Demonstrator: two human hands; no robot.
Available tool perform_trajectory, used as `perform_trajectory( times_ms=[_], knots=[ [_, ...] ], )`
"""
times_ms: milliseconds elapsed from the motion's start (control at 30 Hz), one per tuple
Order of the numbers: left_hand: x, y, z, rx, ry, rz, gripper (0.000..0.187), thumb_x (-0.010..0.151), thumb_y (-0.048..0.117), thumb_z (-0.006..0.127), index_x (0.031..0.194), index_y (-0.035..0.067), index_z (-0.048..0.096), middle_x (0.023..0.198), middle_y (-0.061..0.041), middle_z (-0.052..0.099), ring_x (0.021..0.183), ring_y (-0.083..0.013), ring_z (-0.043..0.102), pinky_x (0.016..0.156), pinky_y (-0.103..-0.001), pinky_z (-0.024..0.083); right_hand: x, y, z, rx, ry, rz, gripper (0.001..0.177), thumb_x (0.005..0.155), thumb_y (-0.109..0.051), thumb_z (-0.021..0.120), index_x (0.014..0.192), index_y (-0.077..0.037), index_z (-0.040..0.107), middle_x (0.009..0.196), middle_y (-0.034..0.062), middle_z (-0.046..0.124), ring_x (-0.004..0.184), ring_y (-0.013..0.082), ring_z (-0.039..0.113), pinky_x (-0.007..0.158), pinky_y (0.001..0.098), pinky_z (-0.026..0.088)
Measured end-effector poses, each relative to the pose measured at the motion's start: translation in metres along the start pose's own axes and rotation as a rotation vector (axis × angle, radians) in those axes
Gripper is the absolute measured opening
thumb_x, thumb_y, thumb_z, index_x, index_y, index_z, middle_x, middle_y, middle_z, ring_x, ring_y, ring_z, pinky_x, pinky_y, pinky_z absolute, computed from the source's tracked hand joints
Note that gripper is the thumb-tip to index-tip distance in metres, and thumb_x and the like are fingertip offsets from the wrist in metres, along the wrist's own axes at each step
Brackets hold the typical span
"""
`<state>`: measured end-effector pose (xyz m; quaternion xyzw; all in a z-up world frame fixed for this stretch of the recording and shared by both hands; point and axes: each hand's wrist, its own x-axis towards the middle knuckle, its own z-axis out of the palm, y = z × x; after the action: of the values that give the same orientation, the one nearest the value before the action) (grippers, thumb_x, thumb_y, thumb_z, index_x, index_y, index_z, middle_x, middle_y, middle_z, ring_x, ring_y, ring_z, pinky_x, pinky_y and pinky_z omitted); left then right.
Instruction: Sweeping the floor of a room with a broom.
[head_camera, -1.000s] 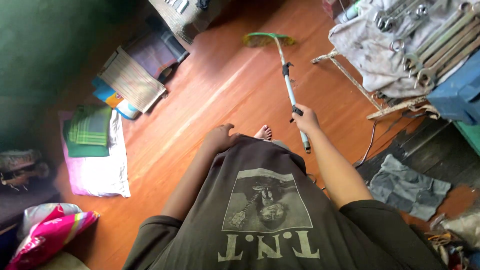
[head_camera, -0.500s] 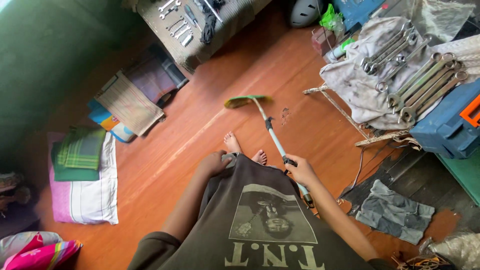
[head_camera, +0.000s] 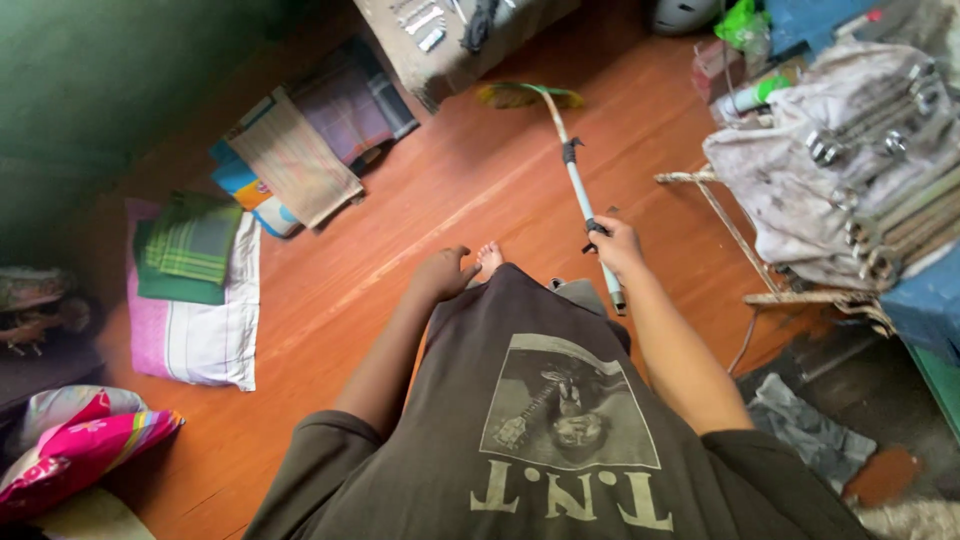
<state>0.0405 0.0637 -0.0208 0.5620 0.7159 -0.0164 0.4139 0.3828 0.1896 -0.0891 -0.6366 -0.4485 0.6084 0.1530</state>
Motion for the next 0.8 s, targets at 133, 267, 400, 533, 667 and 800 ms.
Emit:
perform_trajectory(
  times_ms=[133,267,400,533,667,800],
  knots=[
    [-0.005,-0.013,0.006,-0.031,-0.014,-0.07,0.063,0.094,0.055,0.059,0.134,0.007,0.061,0.126,-0.022,0.068,0.118,-0.0388,0.064,0.098,-0.05,0.051,-0.043,-0.064,-0.007,0.12,-0.184,0.037,0.034,0.096,-0.008,0.065,0.13,-0.001,0.064,0.105,0.0067,0.068,0.081,0.015,0.066,0.071,0.0297,0.055],
    [-0.005,-0.017,0.007,-0.024,-0.014,-0.161,0.063,0.093,0.054,0.06,0.135,0.007,0.06,0.129,-0.022,0.067,0.122,-0.0374,0.063,0.102,-0.048,0.049,-0.022,-0.06,-0.01,0.191,-0.328,0.017,0.033,0.093,-0.008,0.068,0.125,0.0,0.064,0.11,0.0058,0.069,0.089,0.0109,0.066,0.072,0.0291,0.054],
    [-0.004,-0.002,0.025,-0.12,0.045,-0.268,0.064,0.092,0.054,0.061,0.136,0.008,0.06,0.132,-0.022,0.066,0.124,-0.0366,0.061,0.104,-0.047,0.048,0.054,-0.003,-0.02,0.093,-0.143,-0.035,0.031,0.088,-0.006,0.07,0.119,0.0,0.069,0.106,0.0072,0.072,0.091,0.0123,0.069,0.078,0.0276,0.057],
    [0.008,0.039,0.039,-0.219,0.102,-0.32,0.063,0.091,0.053,0.061,0.136,0.008,0.06,0.132,-0.02,0.065,0.124,-0.0367,0.061,0.102,-0.049,0.049,0.077,-0.061,-0.037,-0.089,-0.088,-0.035,0.028,0.088,-0.009,0.073,0.115,-0.001,0.072,0.098,0.0062,0.073,0.087,0.0139,0.069,0.076,0.0287,0.057],
    [0.028,0.098,0.055,-0.291,0.139,-0.359,0.062,0.091,0.051,0.062,0.136,0.007,0.06,0.127,-0.022,0.068,0.118,-0.04,0.064,0.099,-0.051,0.05,0.13,-0.06,-0.064,-0.172,-0.139,-0.119,0.028,0.088,-0.012,0.075,0.115,-0.003,0.072,0.096,0.0042,0.072,0.085,0.0126,0.067,0.072,0.0279,0.054],
    [0.042,0.141,0.07,-0.403,0.255,-0.279,0.058,0.09,0.049,0.066,0.127,0.004,0.065,0.12,-0.022,0.071,0.116,-0.0397,0.066,0.097,-0.05,0.052,0.125,-0.092,-0.083,-0.091,-0.334,-0.116,0.027,0.089,-0.013,0.071,0.113,-0.004,0.067,0.094,0.0025,0.071,0.08,0.0108,0.07,0.064,0.0272,0.056]
  ],
)
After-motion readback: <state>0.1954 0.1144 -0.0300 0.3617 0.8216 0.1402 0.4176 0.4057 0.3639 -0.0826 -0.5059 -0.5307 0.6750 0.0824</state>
